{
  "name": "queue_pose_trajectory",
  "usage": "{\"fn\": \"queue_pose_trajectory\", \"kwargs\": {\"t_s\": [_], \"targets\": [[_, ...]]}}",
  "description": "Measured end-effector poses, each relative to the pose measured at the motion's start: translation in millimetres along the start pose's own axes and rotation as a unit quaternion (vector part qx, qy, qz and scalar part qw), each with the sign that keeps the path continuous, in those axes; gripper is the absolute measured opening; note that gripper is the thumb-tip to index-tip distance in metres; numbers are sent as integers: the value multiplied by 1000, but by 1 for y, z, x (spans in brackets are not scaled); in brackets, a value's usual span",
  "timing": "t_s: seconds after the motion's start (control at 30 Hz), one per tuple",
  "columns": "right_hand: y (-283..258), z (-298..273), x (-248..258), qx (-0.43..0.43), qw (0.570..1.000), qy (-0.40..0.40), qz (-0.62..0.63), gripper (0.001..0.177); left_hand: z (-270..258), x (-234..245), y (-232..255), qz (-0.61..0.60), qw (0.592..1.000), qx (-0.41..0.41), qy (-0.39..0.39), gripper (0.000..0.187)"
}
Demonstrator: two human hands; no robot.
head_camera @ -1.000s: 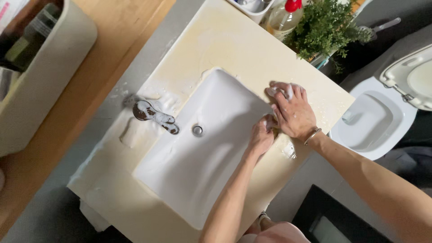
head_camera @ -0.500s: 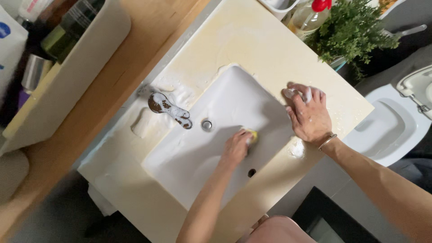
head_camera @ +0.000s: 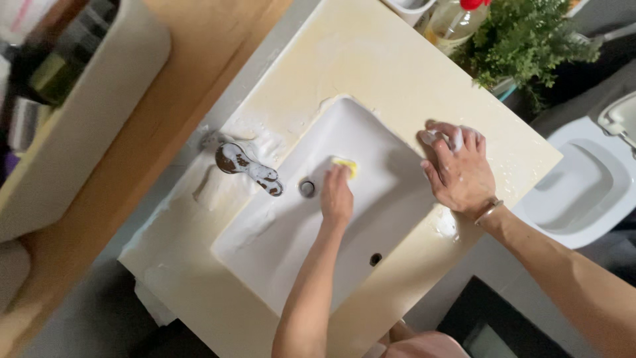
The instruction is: The person scrubs the surface and the interior of a bathroom sink and faucet using a yellow sponge and white cleaning foam, rinsing the sponge under the tap several times.
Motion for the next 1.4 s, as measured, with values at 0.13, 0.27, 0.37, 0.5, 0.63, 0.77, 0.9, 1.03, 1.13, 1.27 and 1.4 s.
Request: {"fn": "queue_pose_trajectory", "kwargs": {"t_s": [0.13,0.27,0.37,0.5,0.63,0.77,0.9,1.03,1.13,1.27,1.4], "targets": [[3,-1,-3,-3,1000,-8,-11,47,17,-4,1,-65,994,80,-47,34],[6,1,-8,-4,1000,-8,-17,46,-8,-3,13,-86,993,-13,-84,31],[7,5,-6,-1,1000,-10,-21,46,34,2,-16,-29,997,70,-29,33],[6,1,-3,0,1000,-7,-10,47,-17,-4,16,-13,996,-28,-89,43],[5,4,1,-9,1000,-5,-17,45,36,9,7,82,995,-46,-44,29],[7,1,-1,-11,1000,-8,-10,49,88,16,24,123,980,-157,-21,20],[7,1,-1,-7,1000,-6,-10,47,69,15,4,123,992,-36,-5,26],[2,4,0,-5,1000,-10,-13,51,42,15,-28,210,972,89,-61,21],[12,7,-6,-8,999,-19,-27,47,74,3,-5,190,980,20,-46,21],[21,0,-16,-26,997,-50,-44,46,73,-1,-2,184,981,45,-35,19],[13,0,-7,-3,1000,-15,-2,50,47,18,-16,147,986,74,-16,22]]}}
Point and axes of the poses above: each hand's wrist, its own z-axis towards the middle knuckle, its own x-axis out of the back of the hand, y = z × x, the point moved 5 cm from there along z, towards the middle knuckle, and after that the axes turned 9 degrees about -y, right-handed, at the moved point
